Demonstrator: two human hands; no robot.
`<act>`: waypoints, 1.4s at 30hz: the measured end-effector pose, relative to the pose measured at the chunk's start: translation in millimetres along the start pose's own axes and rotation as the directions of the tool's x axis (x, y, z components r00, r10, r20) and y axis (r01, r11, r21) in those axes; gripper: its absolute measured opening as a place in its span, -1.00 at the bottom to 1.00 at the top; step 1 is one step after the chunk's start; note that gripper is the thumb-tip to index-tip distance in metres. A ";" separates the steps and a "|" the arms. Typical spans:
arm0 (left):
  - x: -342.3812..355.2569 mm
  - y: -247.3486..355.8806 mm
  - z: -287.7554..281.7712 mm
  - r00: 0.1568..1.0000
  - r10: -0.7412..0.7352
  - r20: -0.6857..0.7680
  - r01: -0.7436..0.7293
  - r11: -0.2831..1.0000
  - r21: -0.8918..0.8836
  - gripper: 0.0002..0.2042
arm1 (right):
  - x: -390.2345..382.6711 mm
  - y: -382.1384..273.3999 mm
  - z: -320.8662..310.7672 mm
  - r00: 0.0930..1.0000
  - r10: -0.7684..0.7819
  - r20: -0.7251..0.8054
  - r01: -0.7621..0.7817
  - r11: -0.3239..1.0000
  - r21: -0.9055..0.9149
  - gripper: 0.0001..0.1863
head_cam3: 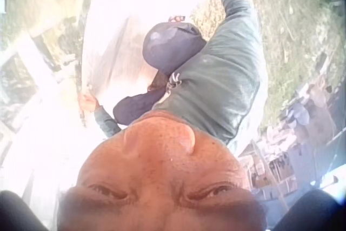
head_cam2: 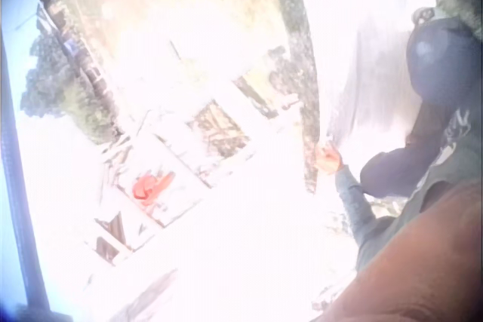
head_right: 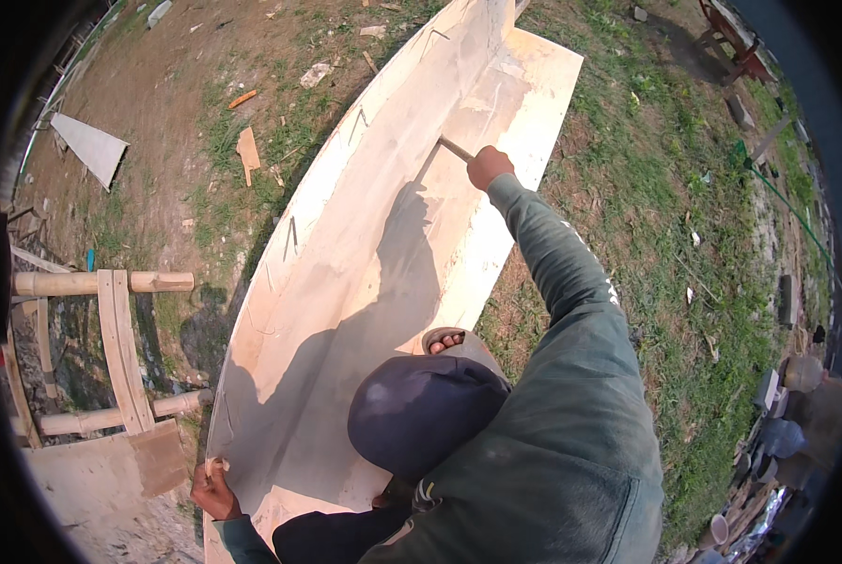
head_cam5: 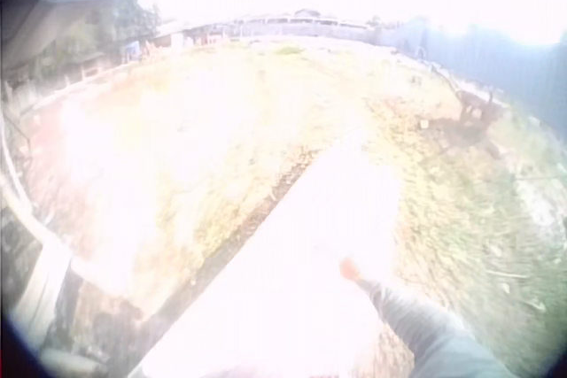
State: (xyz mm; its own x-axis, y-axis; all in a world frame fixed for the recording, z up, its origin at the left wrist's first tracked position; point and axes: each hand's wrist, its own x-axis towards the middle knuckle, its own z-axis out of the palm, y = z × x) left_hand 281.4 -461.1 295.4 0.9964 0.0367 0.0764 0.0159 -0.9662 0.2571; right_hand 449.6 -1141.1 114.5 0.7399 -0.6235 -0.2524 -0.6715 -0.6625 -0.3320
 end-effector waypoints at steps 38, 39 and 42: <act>6.2 43.7 -68.4 0.993 -0.066 -0.096 0.068 0.997 0.024 -0.66 | -19.4 42.8 80.9 0.962 0.106 -0.251 0.003 0.917 0.400 -0.67; 5.4 34.2 -88.4 0.996 -0.083 -0.033 0.087 0.986 0.144 -0.59 | -27.3 30.5 76.3 0.964 0.099 -0.245 -0.002 0.929 0.370 -0.68; 13.4 28.6 -109.4 0.978 0.183 -0.100 -0.161 0.967 0.195 -0.80 | -27.5 39.1 68.2 0.951 0.075 -0.301 0.068 0.896 0.439 -0.70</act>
State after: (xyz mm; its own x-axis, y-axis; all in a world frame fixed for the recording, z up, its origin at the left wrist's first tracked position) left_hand 286.1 -460.4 409.2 0.9691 -0.1154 0.2181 -0.1289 -0.9905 0.0486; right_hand 405.7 -1121.5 46.5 0.6413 -0.7672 0.0084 -0.5335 -0.4538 -0.7138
